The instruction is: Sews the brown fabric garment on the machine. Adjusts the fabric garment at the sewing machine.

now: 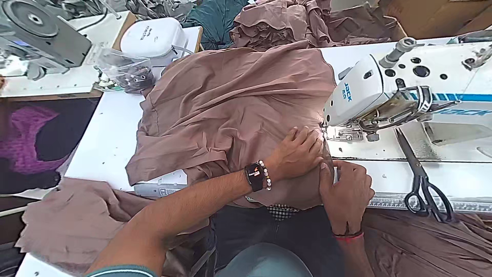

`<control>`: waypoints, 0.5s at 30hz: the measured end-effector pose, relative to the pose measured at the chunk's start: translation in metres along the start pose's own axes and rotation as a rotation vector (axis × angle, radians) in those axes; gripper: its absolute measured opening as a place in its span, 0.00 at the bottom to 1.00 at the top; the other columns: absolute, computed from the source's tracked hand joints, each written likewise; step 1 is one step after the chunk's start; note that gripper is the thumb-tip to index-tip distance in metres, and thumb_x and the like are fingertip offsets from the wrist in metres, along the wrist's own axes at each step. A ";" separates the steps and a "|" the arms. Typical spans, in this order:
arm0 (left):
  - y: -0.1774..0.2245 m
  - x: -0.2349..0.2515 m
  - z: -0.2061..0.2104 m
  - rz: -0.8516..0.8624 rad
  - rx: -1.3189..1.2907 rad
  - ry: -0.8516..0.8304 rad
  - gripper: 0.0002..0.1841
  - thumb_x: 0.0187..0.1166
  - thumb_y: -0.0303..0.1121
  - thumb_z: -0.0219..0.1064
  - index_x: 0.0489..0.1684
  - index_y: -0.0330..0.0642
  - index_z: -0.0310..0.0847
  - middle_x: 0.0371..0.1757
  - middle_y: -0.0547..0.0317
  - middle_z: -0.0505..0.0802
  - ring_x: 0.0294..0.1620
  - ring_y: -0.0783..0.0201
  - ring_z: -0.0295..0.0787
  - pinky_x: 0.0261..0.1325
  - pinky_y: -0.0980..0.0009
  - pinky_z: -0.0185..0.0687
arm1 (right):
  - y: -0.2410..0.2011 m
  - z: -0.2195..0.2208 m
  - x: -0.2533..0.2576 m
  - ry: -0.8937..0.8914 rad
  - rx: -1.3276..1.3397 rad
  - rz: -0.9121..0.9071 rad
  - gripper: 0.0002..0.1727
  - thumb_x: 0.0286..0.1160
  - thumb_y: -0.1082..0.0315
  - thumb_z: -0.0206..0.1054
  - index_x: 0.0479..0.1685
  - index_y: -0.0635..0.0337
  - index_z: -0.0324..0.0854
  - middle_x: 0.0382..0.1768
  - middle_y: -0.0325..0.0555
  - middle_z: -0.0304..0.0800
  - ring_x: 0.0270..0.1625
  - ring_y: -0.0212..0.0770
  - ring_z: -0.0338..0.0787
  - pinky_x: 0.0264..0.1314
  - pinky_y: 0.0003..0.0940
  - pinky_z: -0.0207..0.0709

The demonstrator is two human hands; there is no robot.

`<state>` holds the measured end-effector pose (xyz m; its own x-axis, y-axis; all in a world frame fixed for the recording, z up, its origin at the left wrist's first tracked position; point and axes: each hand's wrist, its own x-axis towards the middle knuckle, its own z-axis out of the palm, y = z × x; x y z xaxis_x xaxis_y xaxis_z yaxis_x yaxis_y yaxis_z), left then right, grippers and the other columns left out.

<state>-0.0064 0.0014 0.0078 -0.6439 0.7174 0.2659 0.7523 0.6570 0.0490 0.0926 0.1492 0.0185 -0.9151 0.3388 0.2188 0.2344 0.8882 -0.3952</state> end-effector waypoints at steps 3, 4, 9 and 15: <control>0.001 -0.001 0.000 -0.021 -0.022 -0.005 0.29 0.92 0.53 0.43 0.74 0.45 0.81 0.82 0.50 0.81 0.86 0.46 0.71 0.84 0.41 0.65 | 0.000 0.001 -0.001 0.008 -0.011 0.002 0.25 0.80 0.42 0.57 0.49 0.53 0.88 0.49 0.55 0.85 0.49 0.60 0.83 0.41 0.57 0.69; 0.002 0.000 0.000 -0.022 -0.023 -0.009 0.29 0.92 0.53 0.43 0.75 0.45 0.81 0.82 0.51 0.81 0.86 0.46 0.71 0.84 0.41 0.65 | -0.001 0.001 -0.001 0.008 -0.015 0.003 0.25 0.80 0.42 0.57 0.49 0.53 0.87 0.49 0.55 0.85 0.49 0.61 0.83 0.41 0.57 0.69; 0.000 -0.001 -0.002 -0.017 -0.019 -0.010 0.29 0.92 0.53 0.43 0.75 0.46 0.80 0.82 0.51 0.81 0.86 0.47 0.71 0.84 0.41 0.65 | -0.003 0.008 -0.003 0.043 -0.077 0.002 0.25 0.82 0.43 0.56 0.51 0.54 0.87 0.50 0.56 0.84 0.51 0.63 0.83 0.43 0.59 0.69; 0.000 -0.001 -0.002 -0.017 -0.020 -0.016 0.30 0.92 0.53 0.42 0.77 0.47 0.79 0.83 0.52 0.80 0.86 0.47 0.70 0.85 0.42 0.64 | -0.003 0.020 -0.011 0.162 -0.151 -0.028 0.26 0.83 0.44 0.55 0.53 0.54 0.88 0.52 0.56 0.85 0.53 0.61 0.81 0.48 0.58 0.67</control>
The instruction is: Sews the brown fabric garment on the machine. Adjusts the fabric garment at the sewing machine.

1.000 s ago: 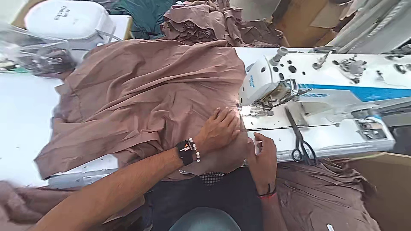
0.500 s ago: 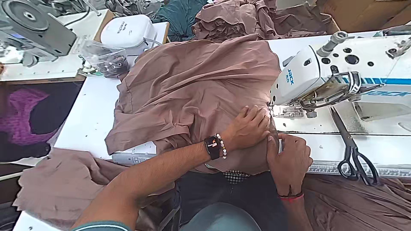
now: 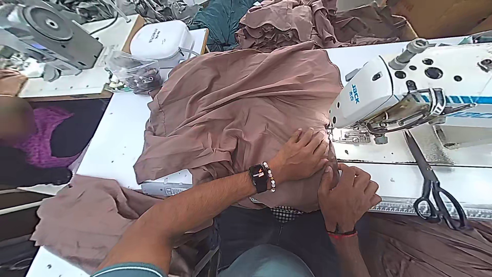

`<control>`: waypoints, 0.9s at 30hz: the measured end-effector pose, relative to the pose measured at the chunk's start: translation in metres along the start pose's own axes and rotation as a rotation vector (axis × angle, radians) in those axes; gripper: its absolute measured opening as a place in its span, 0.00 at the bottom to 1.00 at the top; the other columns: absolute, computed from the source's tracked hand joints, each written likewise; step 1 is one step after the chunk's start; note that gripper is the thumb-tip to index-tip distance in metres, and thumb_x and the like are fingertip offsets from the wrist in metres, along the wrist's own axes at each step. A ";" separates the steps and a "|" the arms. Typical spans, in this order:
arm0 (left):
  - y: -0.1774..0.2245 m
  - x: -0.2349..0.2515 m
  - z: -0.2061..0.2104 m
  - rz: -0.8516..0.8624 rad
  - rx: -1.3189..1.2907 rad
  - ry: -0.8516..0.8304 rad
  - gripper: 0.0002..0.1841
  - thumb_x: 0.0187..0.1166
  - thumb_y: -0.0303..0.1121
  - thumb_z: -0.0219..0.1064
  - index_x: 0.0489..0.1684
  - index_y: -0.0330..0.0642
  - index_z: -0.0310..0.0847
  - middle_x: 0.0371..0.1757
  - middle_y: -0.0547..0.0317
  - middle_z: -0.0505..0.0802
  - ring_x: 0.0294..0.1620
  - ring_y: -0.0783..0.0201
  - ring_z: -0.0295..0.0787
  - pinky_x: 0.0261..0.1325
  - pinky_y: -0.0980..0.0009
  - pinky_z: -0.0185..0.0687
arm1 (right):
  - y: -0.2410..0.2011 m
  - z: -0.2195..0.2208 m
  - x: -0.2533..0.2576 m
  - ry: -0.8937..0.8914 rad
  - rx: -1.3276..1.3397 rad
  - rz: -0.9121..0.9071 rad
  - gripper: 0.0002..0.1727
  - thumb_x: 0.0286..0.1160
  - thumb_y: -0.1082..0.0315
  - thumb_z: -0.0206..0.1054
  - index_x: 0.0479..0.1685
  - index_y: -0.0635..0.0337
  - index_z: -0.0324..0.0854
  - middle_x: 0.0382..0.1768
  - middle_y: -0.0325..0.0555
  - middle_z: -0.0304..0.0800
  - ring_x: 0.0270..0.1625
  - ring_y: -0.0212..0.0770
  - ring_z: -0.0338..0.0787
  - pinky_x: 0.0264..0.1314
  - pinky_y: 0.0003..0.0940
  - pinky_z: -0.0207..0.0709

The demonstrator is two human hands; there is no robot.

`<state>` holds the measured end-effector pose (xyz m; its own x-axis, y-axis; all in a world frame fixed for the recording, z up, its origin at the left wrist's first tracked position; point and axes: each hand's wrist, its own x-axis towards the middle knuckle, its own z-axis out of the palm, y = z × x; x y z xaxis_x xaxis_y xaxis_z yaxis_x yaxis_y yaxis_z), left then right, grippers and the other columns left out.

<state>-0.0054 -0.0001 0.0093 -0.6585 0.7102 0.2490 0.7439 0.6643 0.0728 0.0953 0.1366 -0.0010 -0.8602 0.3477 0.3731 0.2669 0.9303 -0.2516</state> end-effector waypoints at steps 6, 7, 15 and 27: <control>0.000 0.000 0.000 0.002 0.002 -0.004 0.30 0.92 0.53 0.41 0.78 0.46 0.79 0.83 0.52 0.80 0.87 0.47 0.69 0.86 0.42 0.63 | 0.000 0.000 -0.001 0.012 0.000 -0.005 0.25 0.82 0.45 0.55 0.53 0.55 0.88 0.51 0.55 0.85 0.53 0.61 0.82 0.48 0.57 0.67; 0.000 0.000 0.000 0.002 0.000 -0.006 0.30 0.92 0.53 0.41 0.78 0.46 0.79 0.83 0.52 0.79 0.87 0.47 0.69 0.85 0.42 0.63 | 0.000 0.000 -0.001 0.014 -0.002 -0.004 0.25 0.82 0.45 0.56 0.53 0.54 0.88 0.51 0.55 0.84 0.52 0.61 0.81 0.47 0.57 0.67; 0.001 0.000 0.000 -0.005 -0.010 0.008 0.30 0.92 0.52 0.42 0.77 0.46 0.80 0.83 0.52 0.80 0.86 0.46 0.70 0.85 0.42 0.63 | 0.000 0.000 -0.001 -0.001 0.004 0.013 0.25 0.82 0.44 0.55 0.53 0.55 0.88 0.52 0.58 0.85 0.54 0.62 0.82 0.49 0.59 0.67; 0.002 0.000 0.001 -0.008 -0.007 0.014 0.29 0.92 0.52 0.43 0.77 0.46 0.79 0.83 0.53 0.80 0.87 0.47 0.70 0.86 0.42 0.63 | 0.001 0.002 -0.002 0.013 -0.003 0.002 0.25 0.82 0.44 0.54 0.52 0.54 0.88 0.52 0.57 0.85 0.53 0.61 0.82 0.49 0.59 0.67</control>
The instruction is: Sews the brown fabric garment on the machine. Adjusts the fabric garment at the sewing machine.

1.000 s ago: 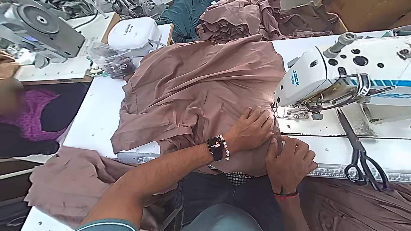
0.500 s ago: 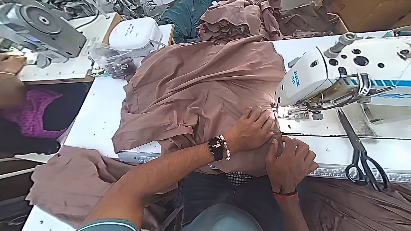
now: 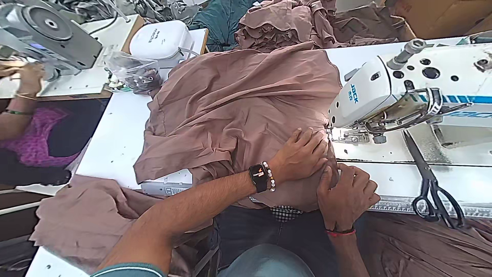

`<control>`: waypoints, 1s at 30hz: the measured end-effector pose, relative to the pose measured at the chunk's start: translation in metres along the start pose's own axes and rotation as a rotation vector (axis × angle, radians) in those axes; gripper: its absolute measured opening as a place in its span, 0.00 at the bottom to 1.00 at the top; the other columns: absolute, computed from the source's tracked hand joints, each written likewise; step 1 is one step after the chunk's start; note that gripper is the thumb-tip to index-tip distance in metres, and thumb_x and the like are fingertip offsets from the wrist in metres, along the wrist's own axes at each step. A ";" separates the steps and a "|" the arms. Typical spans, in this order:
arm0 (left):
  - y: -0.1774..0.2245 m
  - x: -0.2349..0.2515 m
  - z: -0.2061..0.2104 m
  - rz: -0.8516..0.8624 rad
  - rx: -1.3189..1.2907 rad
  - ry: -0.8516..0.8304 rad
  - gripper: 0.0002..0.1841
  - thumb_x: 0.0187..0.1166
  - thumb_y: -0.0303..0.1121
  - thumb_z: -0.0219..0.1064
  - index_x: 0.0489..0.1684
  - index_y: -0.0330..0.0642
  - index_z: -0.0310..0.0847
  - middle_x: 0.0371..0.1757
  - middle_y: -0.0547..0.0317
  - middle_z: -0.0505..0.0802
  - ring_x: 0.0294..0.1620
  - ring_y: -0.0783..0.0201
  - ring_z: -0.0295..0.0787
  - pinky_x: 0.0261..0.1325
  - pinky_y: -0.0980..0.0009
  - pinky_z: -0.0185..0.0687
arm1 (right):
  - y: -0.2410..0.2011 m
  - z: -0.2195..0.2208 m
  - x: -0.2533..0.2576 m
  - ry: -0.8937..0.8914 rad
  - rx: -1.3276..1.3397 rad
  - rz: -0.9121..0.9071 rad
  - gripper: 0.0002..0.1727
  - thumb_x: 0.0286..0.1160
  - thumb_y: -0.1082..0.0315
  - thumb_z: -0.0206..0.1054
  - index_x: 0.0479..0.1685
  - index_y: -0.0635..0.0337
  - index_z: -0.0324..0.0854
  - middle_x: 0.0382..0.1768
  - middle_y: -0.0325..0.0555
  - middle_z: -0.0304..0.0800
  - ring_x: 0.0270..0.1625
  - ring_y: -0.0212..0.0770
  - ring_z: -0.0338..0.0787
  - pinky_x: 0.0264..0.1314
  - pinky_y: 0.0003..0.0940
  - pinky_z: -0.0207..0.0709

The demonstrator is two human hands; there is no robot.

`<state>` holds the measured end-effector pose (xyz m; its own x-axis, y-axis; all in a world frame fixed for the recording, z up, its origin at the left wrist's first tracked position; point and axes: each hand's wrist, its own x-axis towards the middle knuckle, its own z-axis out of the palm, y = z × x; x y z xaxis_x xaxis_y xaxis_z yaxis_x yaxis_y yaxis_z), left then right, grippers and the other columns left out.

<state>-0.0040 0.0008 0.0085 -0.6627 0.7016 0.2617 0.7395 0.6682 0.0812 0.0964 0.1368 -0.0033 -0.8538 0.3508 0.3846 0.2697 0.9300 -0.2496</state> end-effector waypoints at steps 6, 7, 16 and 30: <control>0.000 0.000 0.000 0.001 0.002 0.003 0.29 0.92 0.52 0.43 0.78 0.46 0.79 0.83 0.53 0.80 0.87 0.48 0.70 0.86 0.43 0.62 | -0.001 0.000 0.000 0.013 -0.003 -0.003 0.25 0.82 0.45 0.55 0.52 0.54 0.88 0.51 0.56 0.85 0.52 0.61 0.82 0.48 0.57 0.67; 0.000 0.000 0.000 0.001 0.004 0.001 0.29 0.92 0.52 0.43 0.78 0.46 0.79 0.83 0.53 0.80 0.87 0.48 0.69 0.86 0.43 0.62 | -0.001 0.000 0.000 0.012 -0.006 -0.001 0.25 0.82 0.45 0.55 0.52 0.54 0.88 0.51 0.55 0.85 0.52 0.61 0.82 0.48 0.57 0.67; 0.000 0.000 0.001 0.004 0.005 0.010 0.29 0.92 0.52 0.42 0.77 0.46 0.80 0.83 0.53 0.81 0.87 0.48 0.70 0.86 0.42 0.62 | 0.000 0.001 0.000 0.010 -0.004 -0.001 0.25 0.81 0.44 0.55 0.52 0.54 0.89 0.52 0.56 0.85 0.52 0.61 0.82 0.48 0.57 0.67; 0.002 0.001 -0.004 -0.071 -0.106 -0.038 0.28 0.92 0.52 0.44 0.78 0.51 0.79 0.85 0.59 0.78 0.90 0.53 0.63 0.91 0.45 0.55 | 0.002 -0.007 0.006 -0.062 0.078 0.032 0.22 0.84 0.45 0.55 0.50 0.49 0.89 0.50 0.51 0.84 0.51 0.57 0.81 0.46 0.55 0.67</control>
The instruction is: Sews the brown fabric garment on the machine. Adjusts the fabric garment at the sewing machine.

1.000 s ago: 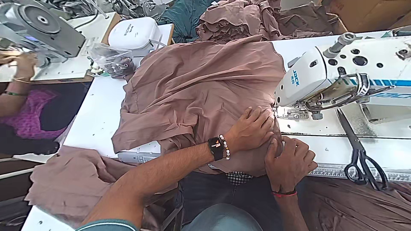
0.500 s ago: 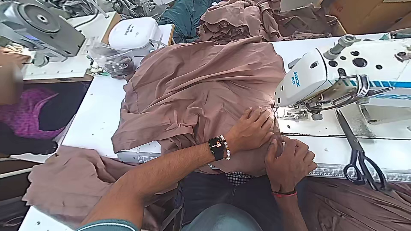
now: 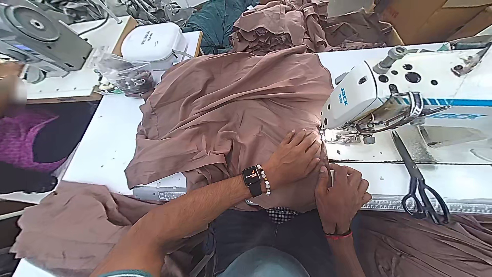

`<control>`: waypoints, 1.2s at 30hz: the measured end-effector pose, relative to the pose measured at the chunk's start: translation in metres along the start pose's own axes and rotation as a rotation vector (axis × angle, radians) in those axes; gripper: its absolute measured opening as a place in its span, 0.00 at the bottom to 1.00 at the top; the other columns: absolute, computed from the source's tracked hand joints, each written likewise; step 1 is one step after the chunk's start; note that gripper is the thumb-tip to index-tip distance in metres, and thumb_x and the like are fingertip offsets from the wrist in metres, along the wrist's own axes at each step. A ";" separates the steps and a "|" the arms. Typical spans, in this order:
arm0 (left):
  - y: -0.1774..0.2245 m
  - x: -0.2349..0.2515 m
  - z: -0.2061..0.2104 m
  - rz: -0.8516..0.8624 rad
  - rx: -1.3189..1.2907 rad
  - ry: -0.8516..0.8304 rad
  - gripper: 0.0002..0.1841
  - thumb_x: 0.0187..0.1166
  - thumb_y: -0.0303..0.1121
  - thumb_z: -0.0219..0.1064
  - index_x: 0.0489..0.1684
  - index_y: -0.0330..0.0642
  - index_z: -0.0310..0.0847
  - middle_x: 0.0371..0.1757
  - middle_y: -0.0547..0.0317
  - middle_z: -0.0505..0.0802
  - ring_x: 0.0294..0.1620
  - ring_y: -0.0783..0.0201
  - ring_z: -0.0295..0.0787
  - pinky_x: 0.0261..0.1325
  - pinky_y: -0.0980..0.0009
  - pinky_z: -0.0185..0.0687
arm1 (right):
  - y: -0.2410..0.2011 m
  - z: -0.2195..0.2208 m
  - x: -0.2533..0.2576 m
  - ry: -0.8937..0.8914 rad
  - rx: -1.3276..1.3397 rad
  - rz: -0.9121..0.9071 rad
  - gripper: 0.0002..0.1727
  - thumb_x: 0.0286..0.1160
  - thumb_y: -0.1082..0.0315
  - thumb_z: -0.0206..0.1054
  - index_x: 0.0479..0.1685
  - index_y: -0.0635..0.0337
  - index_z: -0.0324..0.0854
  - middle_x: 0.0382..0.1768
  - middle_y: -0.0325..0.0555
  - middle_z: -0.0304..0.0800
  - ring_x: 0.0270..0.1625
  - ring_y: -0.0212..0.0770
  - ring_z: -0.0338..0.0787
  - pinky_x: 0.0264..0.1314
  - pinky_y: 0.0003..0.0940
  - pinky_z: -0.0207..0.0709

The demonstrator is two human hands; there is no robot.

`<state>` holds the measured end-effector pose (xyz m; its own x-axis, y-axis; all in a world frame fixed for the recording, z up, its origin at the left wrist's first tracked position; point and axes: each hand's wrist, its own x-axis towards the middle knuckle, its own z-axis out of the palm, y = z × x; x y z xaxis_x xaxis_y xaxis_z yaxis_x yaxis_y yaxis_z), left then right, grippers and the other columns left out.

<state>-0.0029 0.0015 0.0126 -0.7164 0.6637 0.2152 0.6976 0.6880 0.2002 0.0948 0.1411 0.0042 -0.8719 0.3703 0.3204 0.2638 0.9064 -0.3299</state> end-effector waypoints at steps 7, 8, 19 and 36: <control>-0.001 -0.003 0.006 -0.001 0.032 0.022 0.28 0.92 0.53 0.43 0.79 0.51 0.78 0.86 0.60 0.76 0.91 0.54 0.62 0.92 0.46 0.53 | 0.000 0.003 -0.002 0.003 -0.012 -0.012 0.22 0.84 0.45 0.56 0.48 0.49 0.89 0.49 0.50 0.85 0.52 0.57 0.81 0.47 0.56 0.66; 0.000 -0.003 0.006 0.001 0.038 0.021 0.28 0.92 0.53 0.42 0.79 0.51 0.78 0.87 0.60 0.76 0.91 0.53 0.62 0.92 0.46 0.53 | 0.000 0.003 -0.002 0.013 -0.022 -0.010 0.22 0.83 0.44 0.56 0.48 0.49 0.89 0.48 0.50 0.85 0.52 0.57 0.81 0.47 0.55 0.66; -0.001 -0.004 0.009 0.002 0.034 0.045 0.28 0.92 0.53 0.43 0.80 0.51 0.78 0.86 0.60 0.77 0.91 0.53 0.62 0.92 0.45 0.52 | -0.001 0.009 -0.005 0.066 -0.055 -0.009 0.21 0.82 0.46 0.57 0.47 0.50 0.90 0.48 0.50 0.86 0.52 0.56 0.81 0.49 0.55 0.66; -0.004 -0.003 0.010 -0.040 -0.129 0.066 0.27 0.91 0.54 0.47 0.78 0.56 0.80 0.83 0.64 0.81 0.91 0.55 0.62 0.92 0.50 0.53 | 0.002 -0.016 0.006 -0.055 0.232 -0.062 0.16 0.84 0.56 0.59 0.47 0.54 0.91 0.39 0.42 0.92 0.42 0.44 0.89 0.42 0.44 0.81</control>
<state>-0.0037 -0.0007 0.0013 -0.7438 0.6132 0.2661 0.6680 0.6672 0.3297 0.0966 0.1484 0.0200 -0.9064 0.2981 0.2992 0.1132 0.8539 -0.5080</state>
